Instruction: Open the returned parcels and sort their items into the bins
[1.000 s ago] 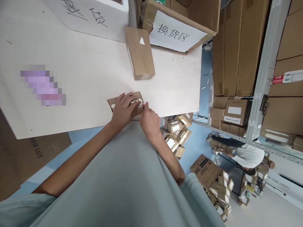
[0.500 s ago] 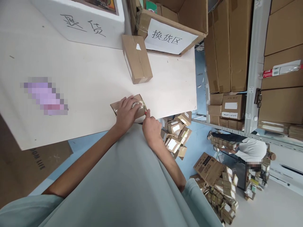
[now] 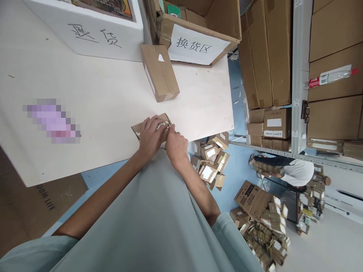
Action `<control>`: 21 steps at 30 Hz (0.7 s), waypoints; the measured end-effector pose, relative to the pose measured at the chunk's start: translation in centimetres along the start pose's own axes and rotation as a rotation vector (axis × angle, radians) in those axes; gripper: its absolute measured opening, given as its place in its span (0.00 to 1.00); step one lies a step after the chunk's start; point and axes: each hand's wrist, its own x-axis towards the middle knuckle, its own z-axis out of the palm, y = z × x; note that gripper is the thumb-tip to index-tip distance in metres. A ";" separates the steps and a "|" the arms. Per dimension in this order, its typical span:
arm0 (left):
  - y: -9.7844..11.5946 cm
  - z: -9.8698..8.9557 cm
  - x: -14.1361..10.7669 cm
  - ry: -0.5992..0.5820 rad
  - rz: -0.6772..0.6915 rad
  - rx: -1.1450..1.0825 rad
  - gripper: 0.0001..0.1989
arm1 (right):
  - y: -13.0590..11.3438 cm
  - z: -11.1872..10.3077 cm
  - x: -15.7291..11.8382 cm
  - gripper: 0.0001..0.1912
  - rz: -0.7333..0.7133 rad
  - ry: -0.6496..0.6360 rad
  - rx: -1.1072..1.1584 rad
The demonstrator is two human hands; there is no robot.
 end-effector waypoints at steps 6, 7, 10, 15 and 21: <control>-0.3 0.1 -0.2 -0.008 0.026 0.026 0.15 | 0.7 0.7 -0.7 0.26 0.048 -0.032 -0.010; -0.3 0.1 -0.2 -0.008 0.029 0.028 0.15 | 0.9 0.8 -0.8 0.25 0.044 -0.025 -0.006; -0.6 0.1 -0.3 -0.016 0.038 0.022 0.15 | 1.1 1.2 -1.2 0.25 0.043 -0.018 0.000; -0.9 0.4 -0.2 -0.023 0.063 0.000 0.16 | 1.5 1.7 -1.5 0.25 0.070 -0.057 0.016; -2.5 -0.8 -0.5 0.030 0.132 -0.005 0.15 | 3.1 -0.1 -3.0 0.26 -0.017 -0.078 0.100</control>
